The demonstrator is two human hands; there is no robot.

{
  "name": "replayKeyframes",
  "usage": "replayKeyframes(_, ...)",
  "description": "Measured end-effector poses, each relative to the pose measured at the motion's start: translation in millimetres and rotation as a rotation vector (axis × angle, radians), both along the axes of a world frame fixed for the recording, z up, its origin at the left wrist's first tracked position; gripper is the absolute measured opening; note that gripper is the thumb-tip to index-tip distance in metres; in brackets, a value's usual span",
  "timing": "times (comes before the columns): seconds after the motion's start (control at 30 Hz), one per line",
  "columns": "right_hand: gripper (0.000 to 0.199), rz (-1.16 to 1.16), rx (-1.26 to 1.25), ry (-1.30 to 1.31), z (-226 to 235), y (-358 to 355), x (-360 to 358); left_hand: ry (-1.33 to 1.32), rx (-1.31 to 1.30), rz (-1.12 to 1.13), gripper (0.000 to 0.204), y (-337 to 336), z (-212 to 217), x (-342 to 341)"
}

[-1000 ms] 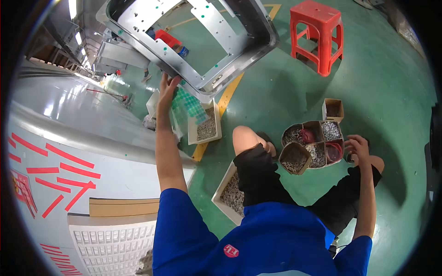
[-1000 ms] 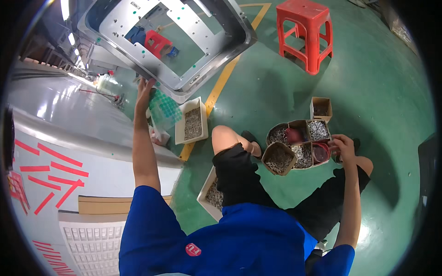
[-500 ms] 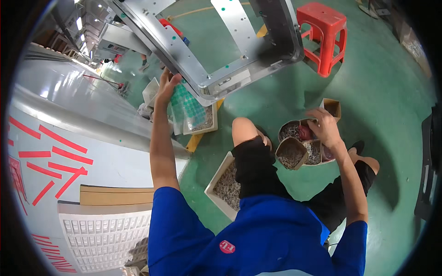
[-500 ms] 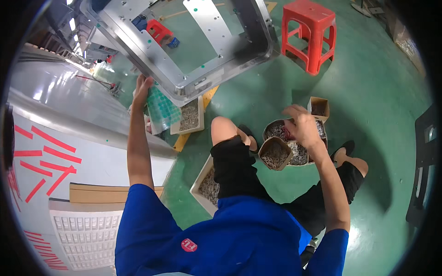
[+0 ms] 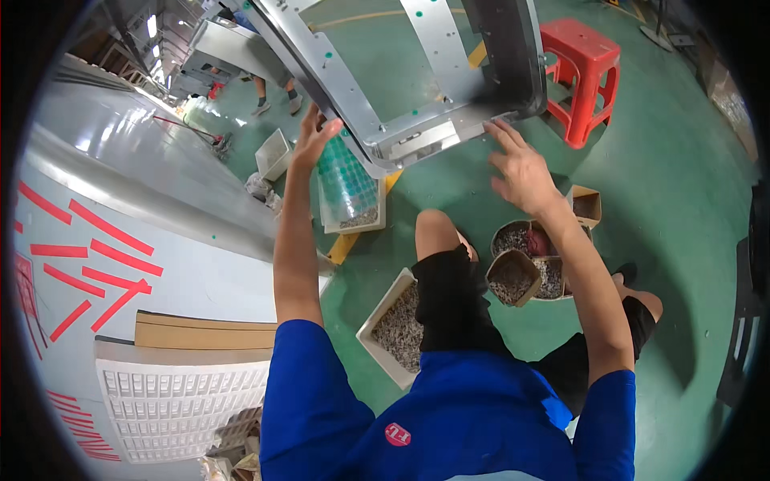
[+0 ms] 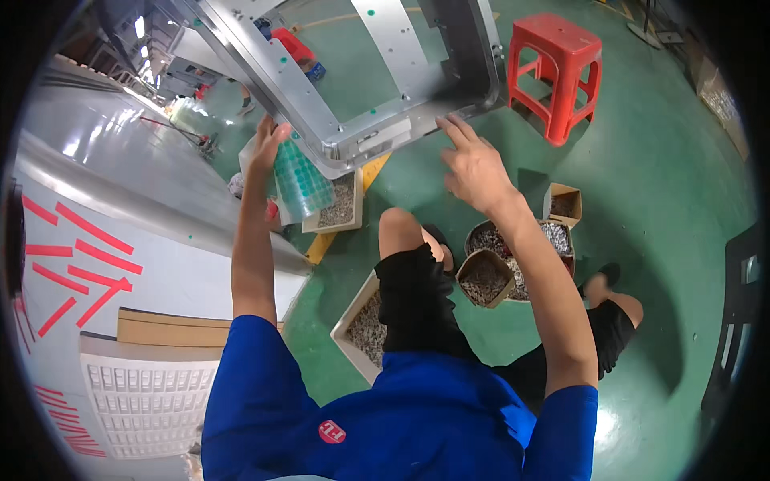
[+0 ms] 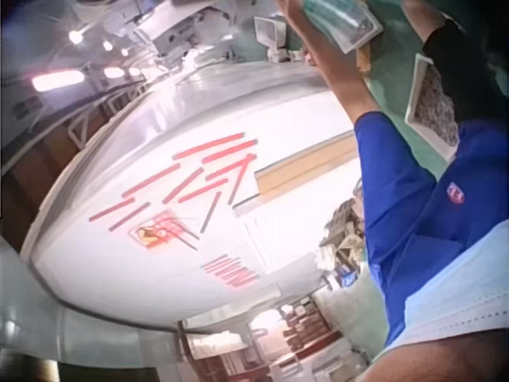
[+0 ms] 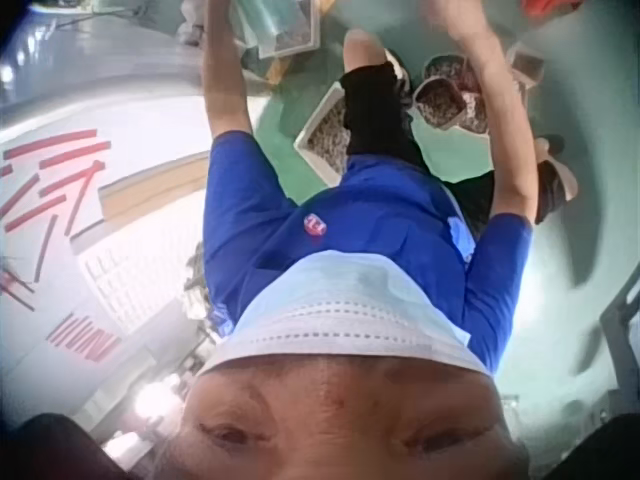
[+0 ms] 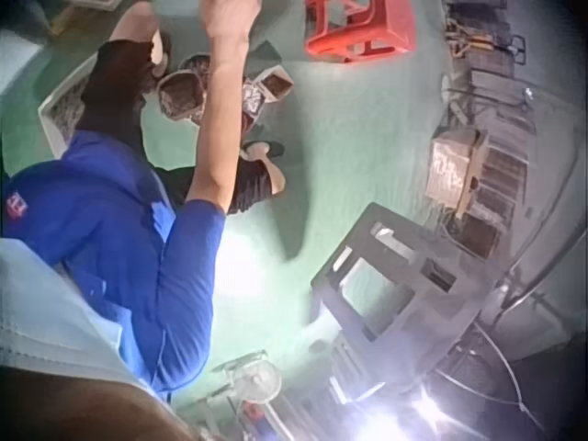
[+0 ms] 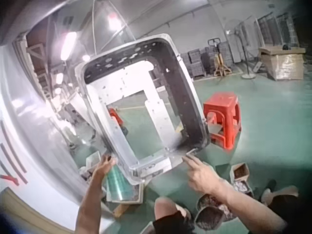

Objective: Assembling screws and components onto a metal enclosure frame while sitting on the floor.

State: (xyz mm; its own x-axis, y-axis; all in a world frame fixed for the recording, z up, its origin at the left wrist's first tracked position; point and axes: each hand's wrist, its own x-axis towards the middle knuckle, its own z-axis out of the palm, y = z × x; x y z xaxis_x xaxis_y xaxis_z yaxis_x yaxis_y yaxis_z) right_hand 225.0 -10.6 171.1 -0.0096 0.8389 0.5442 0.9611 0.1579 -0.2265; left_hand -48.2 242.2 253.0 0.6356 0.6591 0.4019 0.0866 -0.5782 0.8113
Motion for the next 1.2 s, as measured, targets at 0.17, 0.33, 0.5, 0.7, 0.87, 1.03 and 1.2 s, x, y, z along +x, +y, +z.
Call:
replayKeyframes(0.17,0.017,-0.026,0.036,-0.013,-6,2,-2,-0.018,-0.003,-0.053,0.089,7,-5,1)
replayKeyframes(0.33,0.017,-0.035,0.043,0.001,-10,2,-3,0.012,0.018,-0.072,0.089,21,-11,5)
replayKeyframes(0.5,0.017,-0.064,0.061,-0.009,-12,-3,-1,-0.008,0.035,-0.099,0.087,15,-9,9)
replayKeyframes(0.7,0.015,-0.102,0.057,-0.010,-8,-10,6,-0.017,0.000,-0.119,0.086,-4,-2,21)
replayKeyframes(0.87,0.012,-0.104,0.052,0.073,-1,-24,21,-0.012,0.073,-0.094,0.082,-23,-4,33)
replayKeyframes(1.03,0.012,-0.115,0.046,0.176,3,-43,33,-0.002,0.042,-0.092,0.086,-60,-3,42)
replayKeyframes(1.2,0.012,-0.132,0.037,0.184,8,-56,41,0.002,0.070,-0.020,0.091,-104,4,50)
